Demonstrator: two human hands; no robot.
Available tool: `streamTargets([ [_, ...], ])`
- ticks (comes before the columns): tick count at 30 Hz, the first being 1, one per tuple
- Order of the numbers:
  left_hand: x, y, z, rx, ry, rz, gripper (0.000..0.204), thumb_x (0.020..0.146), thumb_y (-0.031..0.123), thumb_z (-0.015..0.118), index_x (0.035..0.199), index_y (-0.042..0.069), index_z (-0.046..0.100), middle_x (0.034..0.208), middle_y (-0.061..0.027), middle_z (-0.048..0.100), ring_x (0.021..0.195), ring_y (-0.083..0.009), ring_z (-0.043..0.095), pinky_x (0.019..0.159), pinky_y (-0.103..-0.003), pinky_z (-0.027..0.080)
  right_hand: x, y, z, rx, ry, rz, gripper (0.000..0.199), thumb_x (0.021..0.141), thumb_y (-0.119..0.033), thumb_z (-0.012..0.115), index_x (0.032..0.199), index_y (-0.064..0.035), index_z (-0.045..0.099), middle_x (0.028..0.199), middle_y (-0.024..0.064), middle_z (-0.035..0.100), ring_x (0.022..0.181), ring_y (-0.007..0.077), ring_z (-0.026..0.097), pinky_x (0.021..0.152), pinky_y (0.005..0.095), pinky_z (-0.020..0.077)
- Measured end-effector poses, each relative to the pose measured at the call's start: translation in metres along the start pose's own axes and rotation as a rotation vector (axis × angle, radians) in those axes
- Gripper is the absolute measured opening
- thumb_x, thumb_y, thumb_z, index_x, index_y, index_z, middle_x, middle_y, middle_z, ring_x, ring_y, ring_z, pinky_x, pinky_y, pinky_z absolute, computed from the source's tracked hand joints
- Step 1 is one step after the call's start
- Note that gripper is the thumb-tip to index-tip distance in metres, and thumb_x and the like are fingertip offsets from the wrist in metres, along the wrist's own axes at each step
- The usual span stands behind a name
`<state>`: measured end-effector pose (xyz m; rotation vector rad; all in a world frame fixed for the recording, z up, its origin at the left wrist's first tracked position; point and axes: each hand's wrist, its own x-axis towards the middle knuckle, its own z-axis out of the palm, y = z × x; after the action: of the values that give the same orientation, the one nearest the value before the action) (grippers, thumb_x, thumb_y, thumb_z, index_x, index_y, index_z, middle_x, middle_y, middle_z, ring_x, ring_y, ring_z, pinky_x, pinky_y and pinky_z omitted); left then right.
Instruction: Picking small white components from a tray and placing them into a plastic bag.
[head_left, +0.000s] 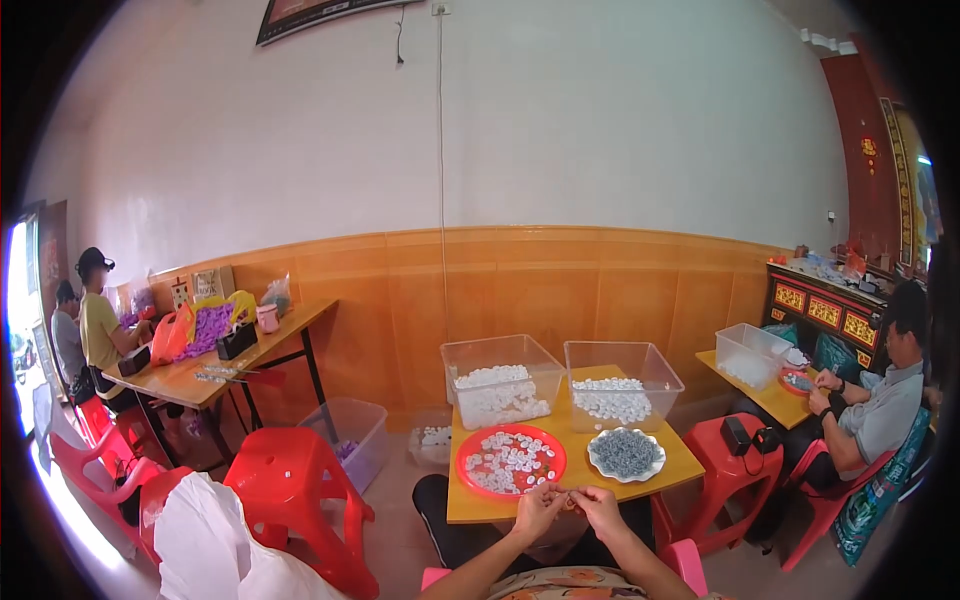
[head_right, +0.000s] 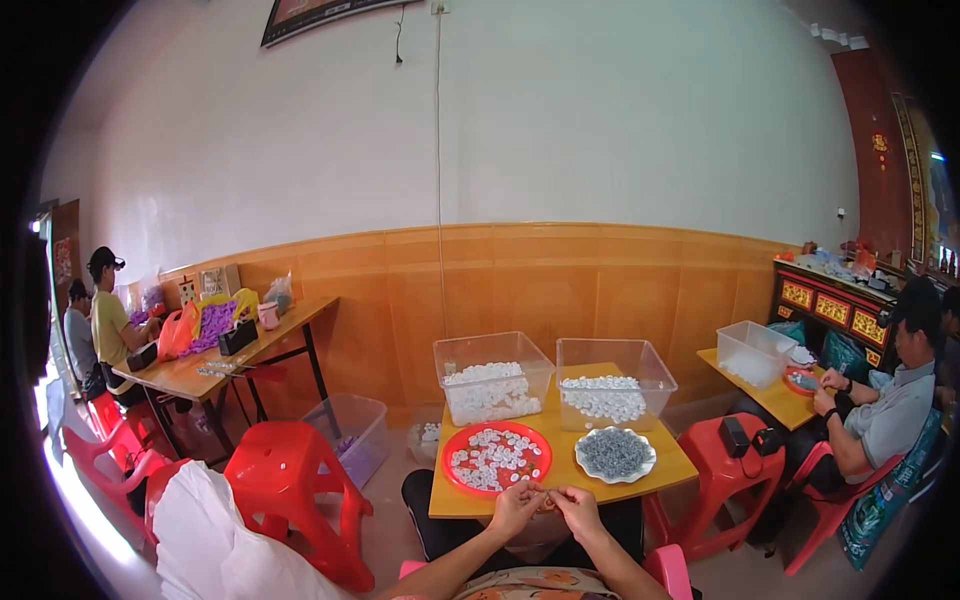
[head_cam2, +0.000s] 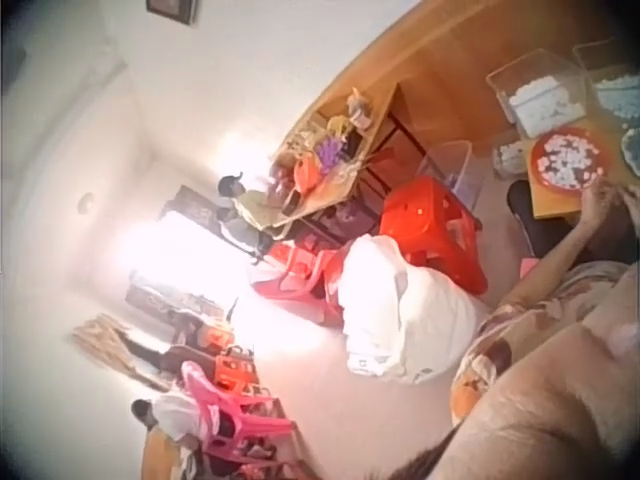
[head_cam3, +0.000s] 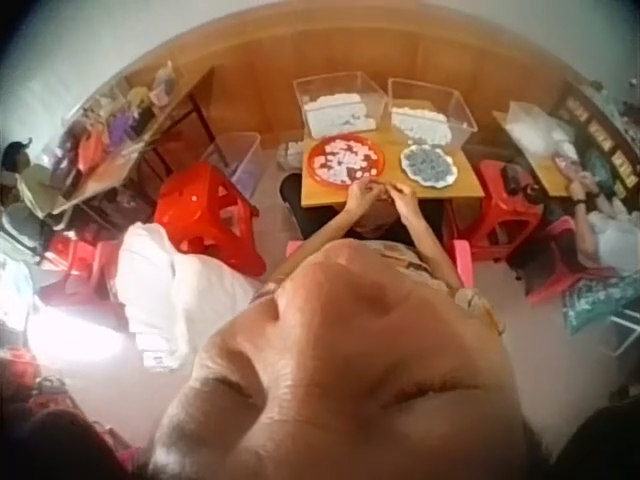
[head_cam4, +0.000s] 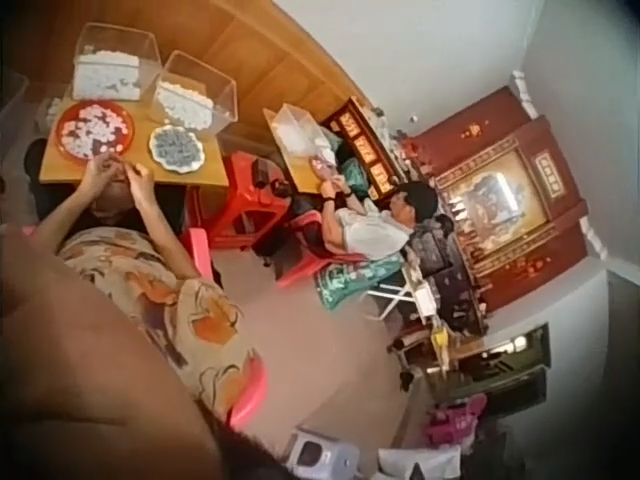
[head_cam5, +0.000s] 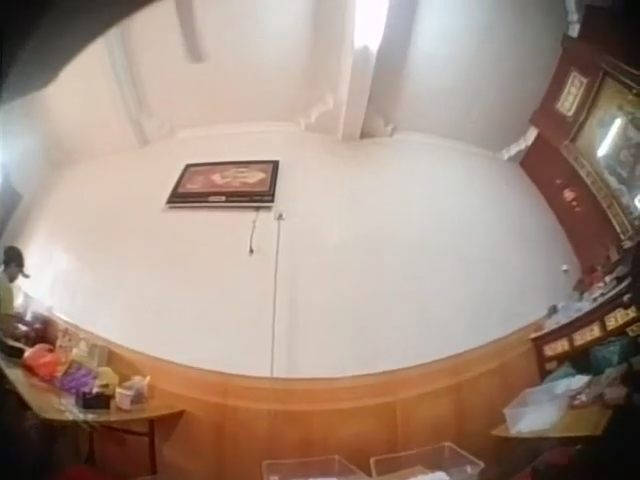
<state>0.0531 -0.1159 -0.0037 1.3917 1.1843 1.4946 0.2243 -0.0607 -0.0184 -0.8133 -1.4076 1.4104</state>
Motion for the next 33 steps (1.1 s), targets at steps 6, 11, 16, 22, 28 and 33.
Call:
streamTargets([
  [6, 0.005, -0.013, 0.000, -0.095, -0.042, -0.028, 0.021, 0.103, 0.015, 0.072, 0.116, -0.002, 0.068, 0.086, -0.0039, 0.076, 0.066, -0.0053, 0.063, 0.057, -0.022, 0.048, -0.003, -0.003, -0.001, 0.109, -0.003, 0.065, 0.013, 0.103, -0.010, 0.071, 0.108, -0.0012, 0.078, 0.090, 0.0016, 0.076, 0.074, 0.0084, 0.063, 0.068, 0.0231, 0.0475],
  [11, 0.003, -0.016, 0.002, -0.105, -0.037, -0.032, 0.020, 0.103, 0.014, 0.072, 0.115, -0.002, 0.068, 0.087, -0.0040, 0.076, 0.066, -0.0054, 0.063, 0.057, -0.022, 0.048, -0.006, -0.004, -0.004, 0.187, -0.008, 0.136, 0.014, 0.101, -0.013, 0.074, 0.110, -0.0027, 0.079, 0.092, 0.0028, 0.077, 0.075, 0.0098, 0.066, 0.068, 0.0243, 0.0489],
  [16, 0.000, -0.015, 0.002, -0.103, -0.051, -0.030, 0.020, 0.104, 0.013, 0.072, 0.116, -0.002, 0.068, 0.087, -0.0040, 0.076, 0.068, -0.0054, 0.065, 0.058, -0.022, 0.048, -0.011, -0.010, -0.006, 0.180, -0.008, 0.198, 0.015, 0.100, -0.014, 0.075, 0.110, -0.0040, 0.079, 0.093, 0.0028, 0.078, 0.076, 0.0102, 0.067, 0.069, 0.0237, 0.0497],
  [22, -0.005, -0.005, -0.002, -0.073, -0.082, -0.021, 0.017, 0.104, 0.012, 0.071, 0.115, -0.001, 0.067, 0.088, -0.0037, 0.076, 0.072, -0.0054, 0.066, 0.058, -0.021, 0.048, -0.011, -0.014, -0.008, 0.149, -0.029, 0.233, 0.015, 0.100, -0.015, 0.075, 0.109, -0.0053, 0.079, 0.094, 0.0018, 0.078, 0.076, 0.0100, 0.067, 0.070, 0.0235, 0.0502],
  [28, -0.003, -0.017, -0.006, -0.069, -0.100, 0.023, 0.016, 0.104, 0.011, 0.071, 0.114, -0.002, 0.067, 0.085, -0.0028, 0.073, 0.074, -0.0070, 0.067, 0.060, -0.022, 0.050, -0.011, -0.008, -0.008, 0.119, -0.022, 0.248, 0.015, 0.099, -0.016, 0.076, 0.109, -0.0060, 0.080, 0.092, 0.0006, 0.077, 0.074, 0.0098, 0.067, 0.069, 0.0237, 0.0501],
  [33, 0.002, -0.020, -0.004, -0.112, -0.121, 0.019, 0.015, 0.104, 0.009, 0.069, 0.114, -0.001, 0.065, 0.084, -0.0028, 0.072, 0.074, -0.0072, 0.066, 0.060, -0.023, 0.050, -0.013, -0.014, -0.007, 0.092, 0.012, 0.234, 0.013, 0.099, -0.015, 0.076, 0.107, -0.0061, 0.080, 0.091, -0.0005, 0.076, 0.075, 0.0089, 0.065, 0.069, 0.0235, 0.0499],
])
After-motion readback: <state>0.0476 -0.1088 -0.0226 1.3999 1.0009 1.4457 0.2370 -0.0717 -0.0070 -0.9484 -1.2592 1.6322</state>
